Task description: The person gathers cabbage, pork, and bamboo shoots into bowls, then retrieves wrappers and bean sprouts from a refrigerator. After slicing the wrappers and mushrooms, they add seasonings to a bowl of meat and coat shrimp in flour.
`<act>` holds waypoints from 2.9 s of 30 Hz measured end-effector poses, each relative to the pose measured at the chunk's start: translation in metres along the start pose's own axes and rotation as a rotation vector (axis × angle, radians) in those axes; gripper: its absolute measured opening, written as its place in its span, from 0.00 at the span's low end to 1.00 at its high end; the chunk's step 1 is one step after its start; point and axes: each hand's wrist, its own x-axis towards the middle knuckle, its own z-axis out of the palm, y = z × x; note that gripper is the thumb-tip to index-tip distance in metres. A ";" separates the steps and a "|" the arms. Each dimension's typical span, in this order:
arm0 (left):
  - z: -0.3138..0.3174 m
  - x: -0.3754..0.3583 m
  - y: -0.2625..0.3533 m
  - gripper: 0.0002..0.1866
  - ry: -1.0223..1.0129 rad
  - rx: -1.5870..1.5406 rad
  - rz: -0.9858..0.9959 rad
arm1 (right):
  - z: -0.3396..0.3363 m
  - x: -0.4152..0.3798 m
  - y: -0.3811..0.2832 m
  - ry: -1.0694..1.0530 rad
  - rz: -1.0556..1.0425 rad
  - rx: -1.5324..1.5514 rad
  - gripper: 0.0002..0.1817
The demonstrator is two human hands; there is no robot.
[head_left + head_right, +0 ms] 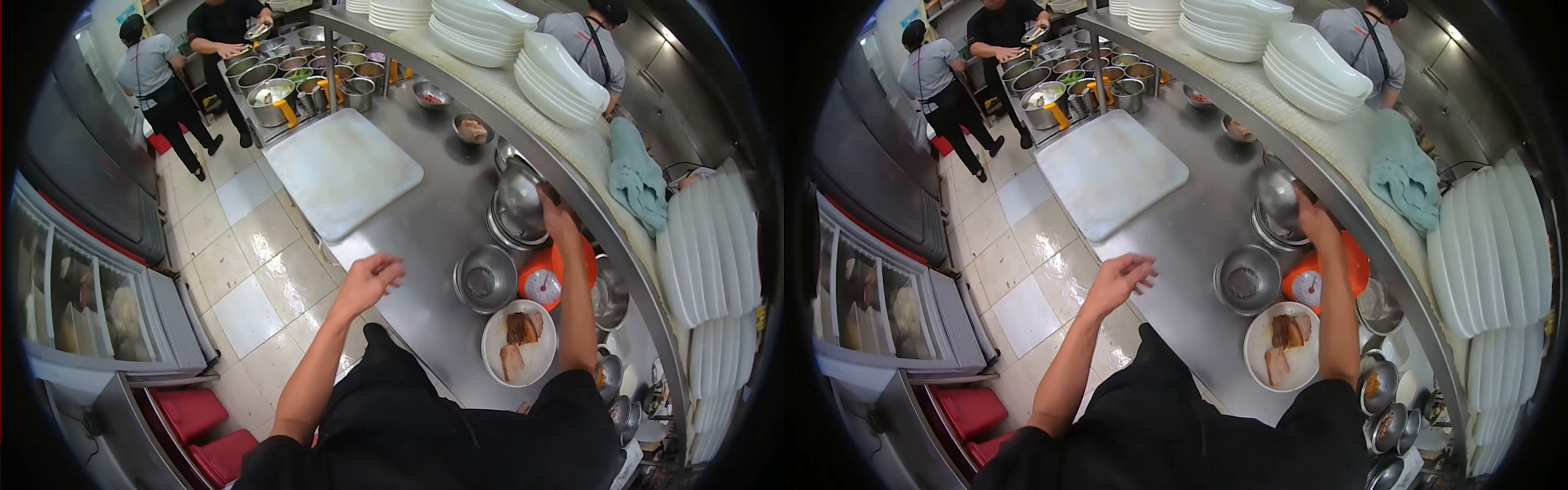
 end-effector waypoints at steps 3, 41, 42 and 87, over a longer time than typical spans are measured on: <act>0.016 0.051 0.022 0.36 -0.144 -0.411 -0.225 | 0.018 -0.025 -0.083 -0.147 -0.036 0.297 0.13; -0.206 -0.345 -0.121 0.12 2.413 -0.145 -0.290 | 0.241 -0.303 -0.816 -0.295 -2.035 1.327 0.26; -0.195 -0.353 -0.146 0.10 2.490 -0.101 -0.261 | 0.237 -0.328 -0.857 -0.042 -2.128 1.281 0.24; -0.531 -0.346 -0.118 0.04 1.949 -0.461 -0.184 | 0.431 -0.260 -1.087 -0.424 -1.444 1.621 0.31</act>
